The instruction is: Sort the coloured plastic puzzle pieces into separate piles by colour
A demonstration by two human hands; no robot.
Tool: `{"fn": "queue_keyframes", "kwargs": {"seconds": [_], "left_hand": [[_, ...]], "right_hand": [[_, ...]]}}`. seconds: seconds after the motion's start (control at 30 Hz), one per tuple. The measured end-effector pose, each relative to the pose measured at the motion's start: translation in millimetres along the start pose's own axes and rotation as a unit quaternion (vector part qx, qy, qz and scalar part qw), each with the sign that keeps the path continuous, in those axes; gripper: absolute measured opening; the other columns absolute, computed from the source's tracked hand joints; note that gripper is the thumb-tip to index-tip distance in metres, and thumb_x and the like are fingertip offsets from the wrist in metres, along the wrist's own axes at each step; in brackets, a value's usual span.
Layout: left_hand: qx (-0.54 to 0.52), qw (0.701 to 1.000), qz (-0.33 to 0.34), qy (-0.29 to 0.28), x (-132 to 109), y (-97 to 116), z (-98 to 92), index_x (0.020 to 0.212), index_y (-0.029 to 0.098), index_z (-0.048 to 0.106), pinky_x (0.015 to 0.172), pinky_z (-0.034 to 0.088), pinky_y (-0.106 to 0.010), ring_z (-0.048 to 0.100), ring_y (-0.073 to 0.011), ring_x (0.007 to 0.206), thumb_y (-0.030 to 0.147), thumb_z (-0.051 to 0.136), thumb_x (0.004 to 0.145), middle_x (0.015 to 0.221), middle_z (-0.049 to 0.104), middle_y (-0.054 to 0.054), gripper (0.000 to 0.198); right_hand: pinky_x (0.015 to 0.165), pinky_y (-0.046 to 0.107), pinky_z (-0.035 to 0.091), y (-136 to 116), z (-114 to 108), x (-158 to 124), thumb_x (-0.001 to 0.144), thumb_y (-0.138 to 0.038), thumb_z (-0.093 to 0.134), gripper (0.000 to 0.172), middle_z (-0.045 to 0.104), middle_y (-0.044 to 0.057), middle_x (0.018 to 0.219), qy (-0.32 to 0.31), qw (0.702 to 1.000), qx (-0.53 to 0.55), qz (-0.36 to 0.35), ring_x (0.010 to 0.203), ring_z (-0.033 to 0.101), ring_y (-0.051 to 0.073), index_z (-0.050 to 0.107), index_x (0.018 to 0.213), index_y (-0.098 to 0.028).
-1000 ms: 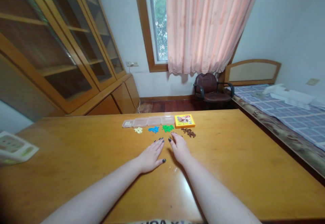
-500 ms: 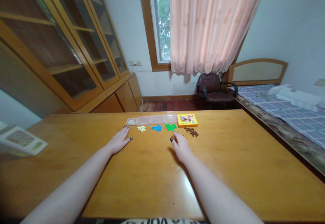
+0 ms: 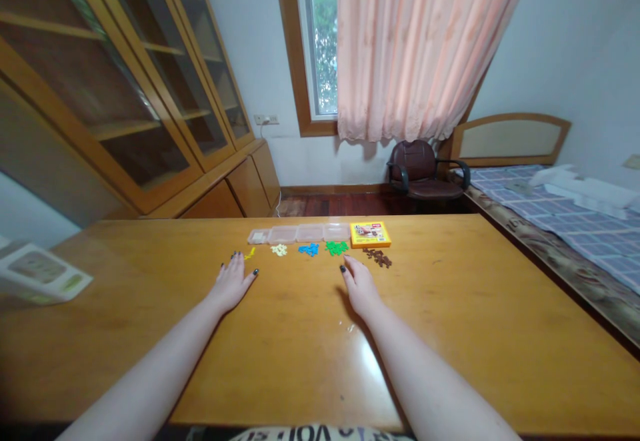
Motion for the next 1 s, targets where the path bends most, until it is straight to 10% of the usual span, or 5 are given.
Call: {"fn": "queue_keyframes", "kwargs": {"seconds": [0.3, 0.8, 1.0], "left_hand": [[0.029, 0.997, 0.042, -0.062, 14.6, 27.1, -3.5, 0.143, 0.000, 0.020, 0.113, 0.014, -0.048, 0.015, -0.0270, 0.140, 0.055, 0.023, 0.088, 0.150, 0.016, -0.019, 0.078], [-0.032, 0.995, 0.029, 0.094, 33.3, 14.6, -32.0, 0.145, 0.014, 0.021, 0.110, 0.009, -0.059, 0.018, -0.0287, 0.139, 0.041, 0.029, 0.091, 0.151, 0.021, -0.013, 0.061], [-0.011, 0.994, 0.105, 0.039, 58.9, 19.4, -26.5, 0.145, 0.019, 0.020, 0.111, 0.000, -0.058, 0.019, -0.0244, 0.139, 0.035, 0.030, 0.089, 0.152, 0.019, -0.007, 0.059]], "right_hand": [[0.104, 0.046, 0.036, -0.5, 1.5, 0.2, 0.091, -0.044, 0.035, 0.049, 0.056, 0.015, 0.127, -0.007, 1.000, 0.001, -0.003, 0.119, 0.050, 0.026, 0.055, 0.124, -0.015], [0.103, 0.047, 0.036, 6.8, -5.4, 1.1, 0.090, -0.043, 0.036, 0.048, 0.057, 0.015, 0.125, 0.016, 1.000, 0.000, 0.011, 0.118, 0.050, 0.027, 0.057, 0.122, -0.014], [0.104, 0.047, 0.036, 9.3, -3.5, 0.8, 0.090, -0.043, 0.035, 0.047, 0.058, 0.013, 0.125, 0.011, 1.000, 0.006, 0.015, 0.118, 0.050, 0.026, 0.057, 0.121, -0.016]]}}
Point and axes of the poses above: each hand's wrist, its own x-axis towards the middle knuckle, its own z-axis out of the palm, y = z × x, the point moved 10 cm from there along x, towards the middle knuckle
